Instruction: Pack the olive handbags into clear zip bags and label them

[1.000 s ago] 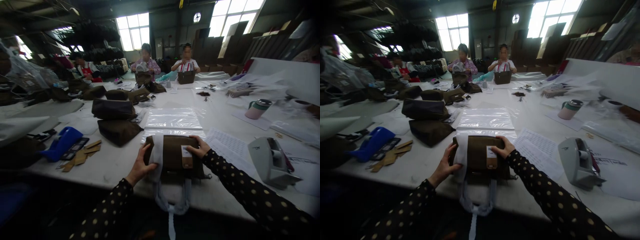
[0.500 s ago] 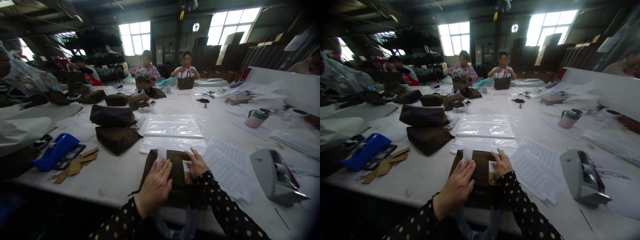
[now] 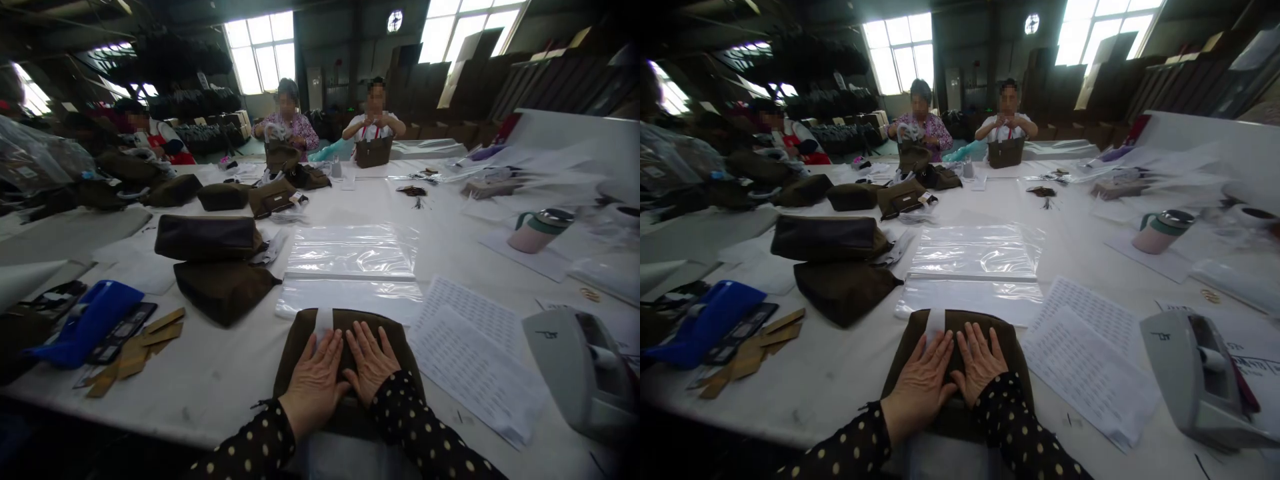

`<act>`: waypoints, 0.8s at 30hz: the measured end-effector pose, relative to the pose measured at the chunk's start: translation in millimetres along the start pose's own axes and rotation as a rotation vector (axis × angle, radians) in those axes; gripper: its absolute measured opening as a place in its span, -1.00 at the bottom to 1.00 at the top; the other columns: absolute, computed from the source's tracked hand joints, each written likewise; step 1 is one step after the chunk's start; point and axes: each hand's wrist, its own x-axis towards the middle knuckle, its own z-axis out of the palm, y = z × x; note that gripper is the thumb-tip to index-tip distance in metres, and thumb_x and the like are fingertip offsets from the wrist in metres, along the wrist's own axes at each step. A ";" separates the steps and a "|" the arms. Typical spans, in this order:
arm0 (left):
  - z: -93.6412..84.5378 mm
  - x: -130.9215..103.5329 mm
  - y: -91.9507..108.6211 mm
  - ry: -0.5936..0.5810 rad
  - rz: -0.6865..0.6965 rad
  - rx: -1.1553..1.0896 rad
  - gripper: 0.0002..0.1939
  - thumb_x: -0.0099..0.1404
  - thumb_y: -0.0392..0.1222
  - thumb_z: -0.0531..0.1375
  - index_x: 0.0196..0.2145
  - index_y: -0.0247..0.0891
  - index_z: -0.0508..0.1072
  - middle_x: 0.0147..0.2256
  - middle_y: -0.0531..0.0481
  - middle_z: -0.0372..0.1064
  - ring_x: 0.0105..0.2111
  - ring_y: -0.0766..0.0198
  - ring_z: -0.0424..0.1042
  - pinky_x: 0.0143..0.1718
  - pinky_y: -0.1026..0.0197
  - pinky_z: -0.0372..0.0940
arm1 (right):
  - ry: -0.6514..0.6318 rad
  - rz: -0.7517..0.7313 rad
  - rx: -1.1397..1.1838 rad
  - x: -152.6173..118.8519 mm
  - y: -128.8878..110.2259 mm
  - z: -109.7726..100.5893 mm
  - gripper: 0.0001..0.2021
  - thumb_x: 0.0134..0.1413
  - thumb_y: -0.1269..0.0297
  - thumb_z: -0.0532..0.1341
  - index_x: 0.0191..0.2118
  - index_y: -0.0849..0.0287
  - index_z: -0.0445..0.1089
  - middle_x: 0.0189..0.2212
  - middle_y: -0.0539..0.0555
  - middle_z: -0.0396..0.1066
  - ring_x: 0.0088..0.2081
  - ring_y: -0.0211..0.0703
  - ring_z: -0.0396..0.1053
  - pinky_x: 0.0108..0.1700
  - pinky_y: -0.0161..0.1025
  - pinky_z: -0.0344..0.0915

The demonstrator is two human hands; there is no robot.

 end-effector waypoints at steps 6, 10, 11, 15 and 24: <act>-37.3 42.3 -29.2 0.123 -0.148 -0.048 -0.43 0.21 -0.05 0.09 0.16 -0.20 0.12 0.20 -0.17 0.00 0.20 -0.10 -0.11 0.15 -0.21 -0.24 | 0.046 0.153 -0.050 11.1 17.8 -25.1 -0.42 -0.01 0.02 0.12 0.17 -0.04 0.09 0.21 0.12 -0.01 0.21 0.28 -0.14 0.09 0.41 -0.36; -26.1 48.5 -39.3 0.056 -0.219 -0.126 -0.46 0.21 -0.05 0.07 0.13 -0.19 0.15 0.09 -0.15 0.16 0.08 -0.02 0.11 0.04 -0.08 0.03 | 0.062 0.263 -0.020 11.0 21.4 -29.7 -0.43 -0.05 -0.05 0.13 0.12 -0.04 0.18 0.19 0.17 0.03 0.17 0.32 -0.09 -0.01 0.32 0.00; -23.9 43.9 -37.3 0.057 -0.219 -0.134 -0.46 0.20 -0.05 0.07 0.13 -0.18 0.16 0.08 -0.15 0.16 0.06 0.00 0.12 0.03 -0.05 0.04 | 0.065 0.254 0.001 7.3 19.6 -29.6 -0.43 -0.06 -0.05 0.14 0.11 -0.04 0.20 0.18 0.16 0.05 0.15 0.31 -0.06 -0.04 0.27 0.06; -24.2 13.6 -16.7 0.074 -0.222 -0.126 -0.42 0.18 -0.01 0.10 0.14 -0.17 0.14 0.08 -0.15 0.15 0.03 -0.01 0.12 0.02 -0.03 0.04 | 0.109 0.221 0.051 -17.7 5.2 -31.6 -0.43 -0.10 -0.04 0.16 0.09 -0.03 0.22 0.14 0.17 0.09 0.11 0.31 -0.02 -0.05 0.20 0.11; -12.8 -2.8 -2.5 0.129 -0.210 0.021 -0.41 0.25 0.00 0.02 0.19 -0.24 0.05 0.17 -0.17 0.04 0.15 -0.05 -0.04 0.11 -0.10 -0.11 | 0.071 0.179 -0.017 -29.8 -0.5 -27.4 -0.35 0.01 -0.13 0.05 0.20 0.01 0.03 0.23 0.16 -0.08 0.23 0.19 -0.20 0.13 0.31 -0.50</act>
